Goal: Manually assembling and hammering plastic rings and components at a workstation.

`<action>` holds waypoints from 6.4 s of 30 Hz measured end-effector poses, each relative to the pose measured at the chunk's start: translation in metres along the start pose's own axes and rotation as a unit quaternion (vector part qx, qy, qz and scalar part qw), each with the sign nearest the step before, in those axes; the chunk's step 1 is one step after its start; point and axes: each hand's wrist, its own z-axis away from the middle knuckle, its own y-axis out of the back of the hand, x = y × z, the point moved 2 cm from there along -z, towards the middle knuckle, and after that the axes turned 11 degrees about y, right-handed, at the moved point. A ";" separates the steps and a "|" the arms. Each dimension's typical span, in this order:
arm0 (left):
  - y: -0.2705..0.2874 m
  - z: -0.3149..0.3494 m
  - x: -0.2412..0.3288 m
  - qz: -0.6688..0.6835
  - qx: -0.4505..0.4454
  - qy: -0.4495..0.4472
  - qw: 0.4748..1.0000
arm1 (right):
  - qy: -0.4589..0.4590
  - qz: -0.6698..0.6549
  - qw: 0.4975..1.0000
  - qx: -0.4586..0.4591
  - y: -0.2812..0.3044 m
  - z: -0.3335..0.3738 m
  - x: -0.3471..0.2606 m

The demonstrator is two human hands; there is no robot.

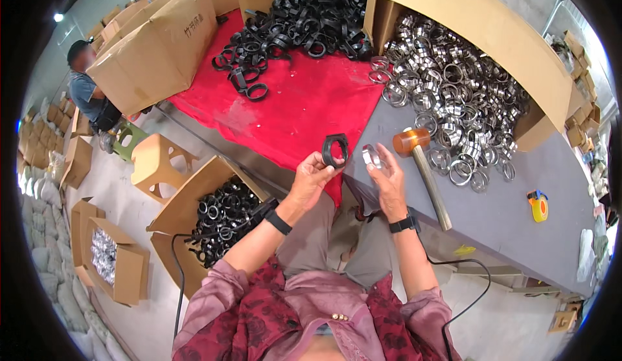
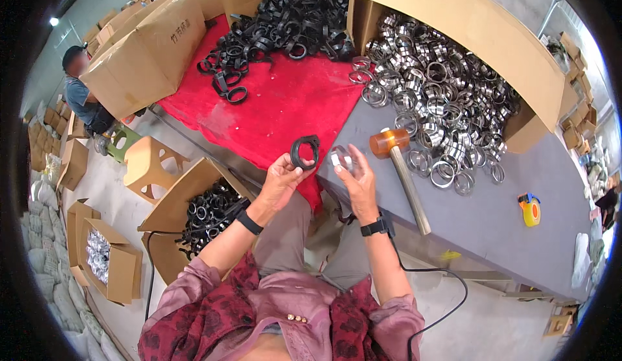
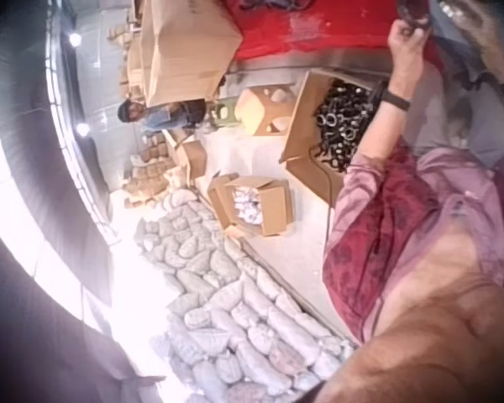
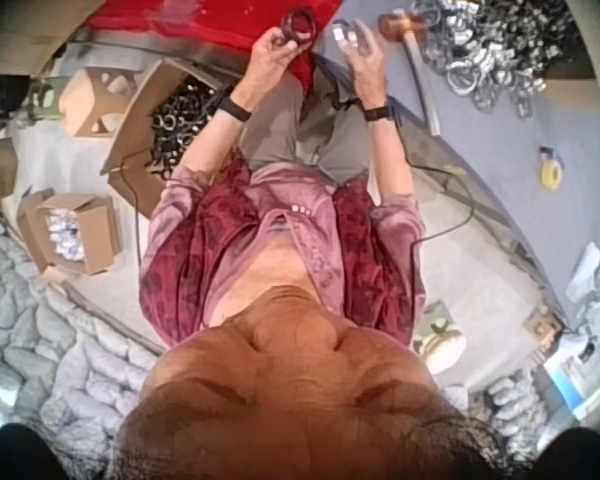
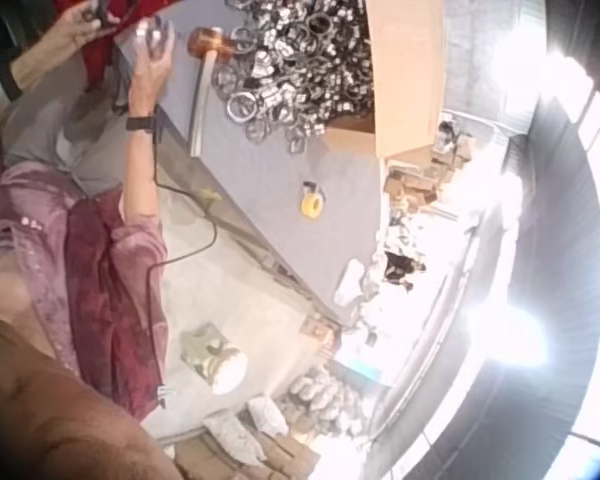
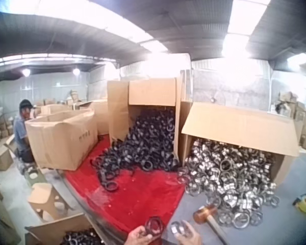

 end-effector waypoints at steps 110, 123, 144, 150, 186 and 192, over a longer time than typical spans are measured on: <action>0.052 0.220 -0.021 -0.174 0.202 0.041 0.963 | 0.357 0.325 0.840 -0.249 -0.119 0.150 -0.060; 0.035 0.215 -0.024 -0.281 0.243 -0.035 0.928 | 0.349 0.288 0.878 -0.156 -0.108 0.169 -0.031; 0.041 0.197 -0.015 -0.183 0.246 0.080 0.948 | -0.082 -0.110 0.966 -0.220 -0.091 0.146 0.020; 0.034 0.192 -0.012 -0.062 0.217 0.169 0.959 | -0.088 -0.088 0.931 -0.343 -0.075 0.132 0.028; -0.002 0.188 -0.061 -0.233 0.248 -0.033 0.940 | -0.254 -0.197 0.940 -0.115 -0.074 0.161 0.033; 0.016 0.193 -0.068 -0.259 0.256 -0.013 0.931 | -0.240 -0.178 0.943 -0.148 -0.078 0.165 0.033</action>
